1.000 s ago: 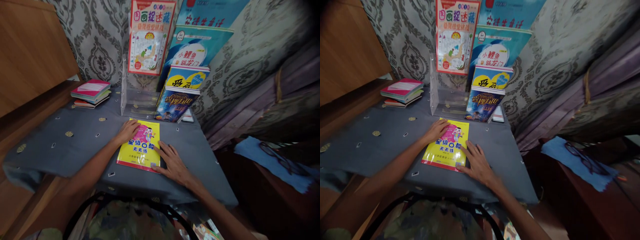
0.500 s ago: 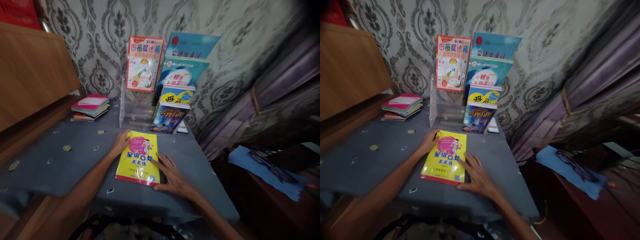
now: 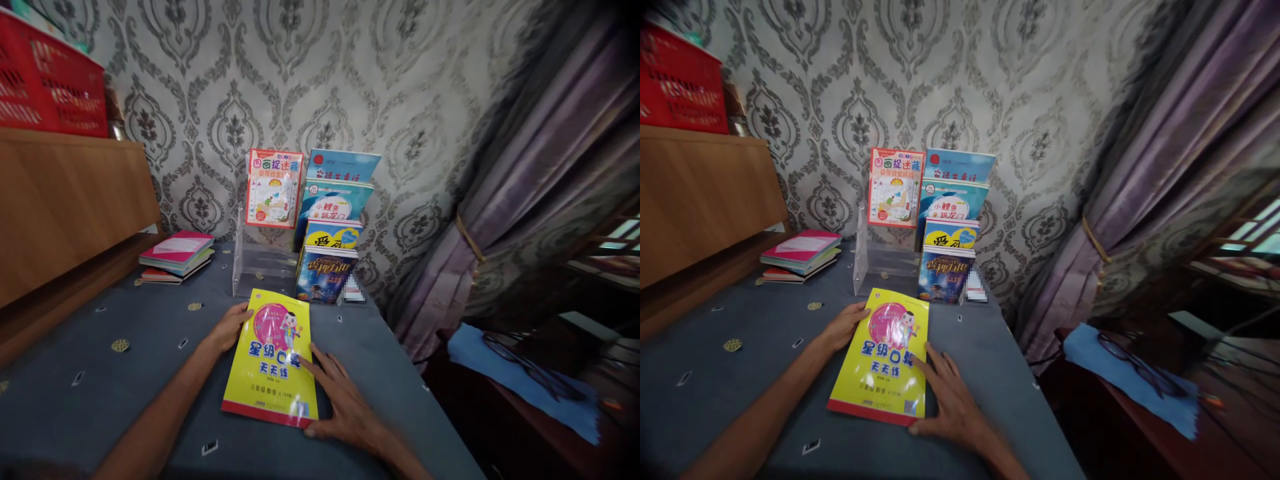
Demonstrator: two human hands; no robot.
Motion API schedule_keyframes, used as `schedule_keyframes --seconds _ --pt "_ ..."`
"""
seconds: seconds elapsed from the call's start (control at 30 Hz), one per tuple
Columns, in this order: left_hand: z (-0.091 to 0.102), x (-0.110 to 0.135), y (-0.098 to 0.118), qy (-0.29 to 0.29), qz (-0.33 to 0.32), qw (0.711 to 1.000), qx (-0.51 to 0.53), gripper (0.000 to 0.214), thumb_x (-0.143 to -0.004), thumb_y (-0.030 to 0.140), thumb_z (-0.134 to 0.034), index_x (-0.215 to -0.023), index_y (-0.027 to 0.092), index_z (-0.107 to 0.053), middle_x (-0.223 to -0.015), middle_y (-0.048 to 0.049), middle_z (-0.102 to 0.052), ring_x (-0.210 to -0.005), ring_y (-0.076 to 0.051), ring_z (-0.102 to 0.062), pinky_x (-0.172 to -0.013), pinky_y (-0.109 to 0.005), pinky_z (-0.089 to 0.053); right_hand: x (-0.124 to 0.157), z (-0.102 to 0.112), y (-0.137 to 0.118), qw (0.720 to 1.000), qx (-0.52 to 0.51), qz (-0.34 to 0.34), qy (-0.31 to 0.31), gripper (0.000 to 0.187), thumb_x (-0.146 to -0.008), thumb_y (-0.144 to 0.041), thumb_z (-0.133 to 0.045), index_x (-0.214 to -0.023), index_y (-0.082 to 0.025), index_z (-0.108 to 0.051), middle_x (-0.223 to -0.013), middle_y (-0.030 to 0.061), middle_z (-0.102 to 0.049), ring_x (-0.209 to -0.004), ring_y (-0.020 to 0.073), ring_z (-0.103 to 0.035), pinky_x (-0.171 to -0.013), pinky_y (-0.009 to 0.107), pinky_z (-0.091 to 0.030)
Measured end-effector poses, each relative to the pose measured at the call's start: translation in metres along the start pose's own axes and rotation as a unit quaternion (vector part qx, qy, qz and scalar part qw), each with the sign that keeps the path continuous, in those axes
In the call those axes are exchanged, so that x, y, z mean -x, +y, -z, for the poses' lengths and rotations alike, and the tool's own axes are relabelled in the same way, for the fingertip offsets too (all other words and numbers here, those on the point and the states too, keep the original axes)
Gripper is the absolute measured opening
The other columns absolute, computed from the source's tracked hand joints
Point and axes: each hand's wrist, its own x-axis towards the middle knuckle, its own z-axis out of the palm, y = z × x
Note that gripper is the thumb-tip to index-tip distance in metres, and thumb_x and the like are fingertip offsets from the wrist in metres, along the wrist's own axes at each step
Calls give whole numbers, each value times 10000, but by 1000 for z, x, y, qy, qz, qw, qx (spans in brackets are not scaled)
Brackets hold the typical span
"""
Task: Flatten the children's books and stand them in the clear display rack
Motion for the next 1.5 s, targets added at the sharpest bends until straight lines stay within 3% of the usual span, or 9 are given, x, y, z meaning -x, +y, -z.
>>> schedule_keyframes --seconds 0.17,0.37,0.5,0.63,0.93,1.13,1.27,1.37,1.5 --pt "-7 6 10 -3 -29 996 80 445 -718 225 -843 -1116 126 -669 -977 -124 -780 -733 -223 -753 -685 -312 -613 -2 0 -2 996 -66 -30 45 1230 -608 -748 -780 -1597 -256 -238 -1691 150 -15 -1539 410 -80 -1221 583 -207" --pt "-5 5 12 53 -51 985 159 318 -776 180 -793 -1058 154 -649 -924 -77 -783 -712 -204 -756 -697 -319 -633 -14 3 -6 997 -67 -3 32 869 -831 -435 -736 -1575 -332 -297 -1572 99 -424 -1421 334 -421 -1172 527 -350" --pt "-6 9 20 50 -73 981 174 276 -831 277 -756 -1057 157 -652 -847 -69 -783 -746 -243 -768 -762 -385 -640 -30 6 -8 997 -26 50 61 728 -927 -319 -615 -1574 -360 -283 -1403 83 -578 -1189 275 -619 -1018 446 -515" --pt "-7 17 32 59 -120 977 168 260 -863 336 -720 -1042 154 -672 -863 -75 -789 -801 -259 -772 -788 -391 -639 -48 9 -8 991 19 81 103 595 -978 -337 -510 -1551 -357 -348 -1269 88 -641 -1076 269 -664 -907 423 -573" --pt "6 19 44 87 -140 974 156 394 -886 474 -673 -1143 175 -666 -878 -80 -794 -783 -276 -774 -752 -400 -642 -79 6 -25 941 -268 126 161 566 -1001 -471 -456 -1530 -288 -379 -1476 120 -533 -1235 278 -606 -995 464 -543" --pt "2 19 44 114 -121 973 160 310 -882 407 -692 -1075 164 -676 -802 -62 -787 -662 -243 -759 -685 -378 -646 -87 -9 -21 899 -398 88 161 857 -946 -555 -539 -1607 -273 -72 -1245 149 -666 -958 259 -714 -550 308 -582" --pt "-2 21 45 114 -105 978 139 367 -886 428 -682 -1129 154 -662 -888 -96 -791 -813 -298 -771 -738 -426 -644 -88 -8 -17 887 -443 55 122 764 -881 -584 -622 -1510 -249 -347 -1153 129 -705 -805 225 -709 -402 216 -472" --pt "-1 21 44 115 -95 979 141 365 -896 453 -661 -1118 162 -664 -925 -96 -791 -882 -307 -765 -777 -434 -641 -87 -3 -20 868 -485 60 86 570 -857 -569 -668 -1294 -213 -580 -1102 109 -724 -849 214 -709 -517 250 -553" --pt "0 19 41 138 -76 977 142 422 -899 522 -633 -1145 180 -668 -945 -94 -791 -916 -309 -761 -804 -428 -638 -84 -2 -24 836 -539 69 78 445 -819 -525 -724 -1110 -193 -669 -1023 72 -745 -871 196 -713 -695 317 -604"
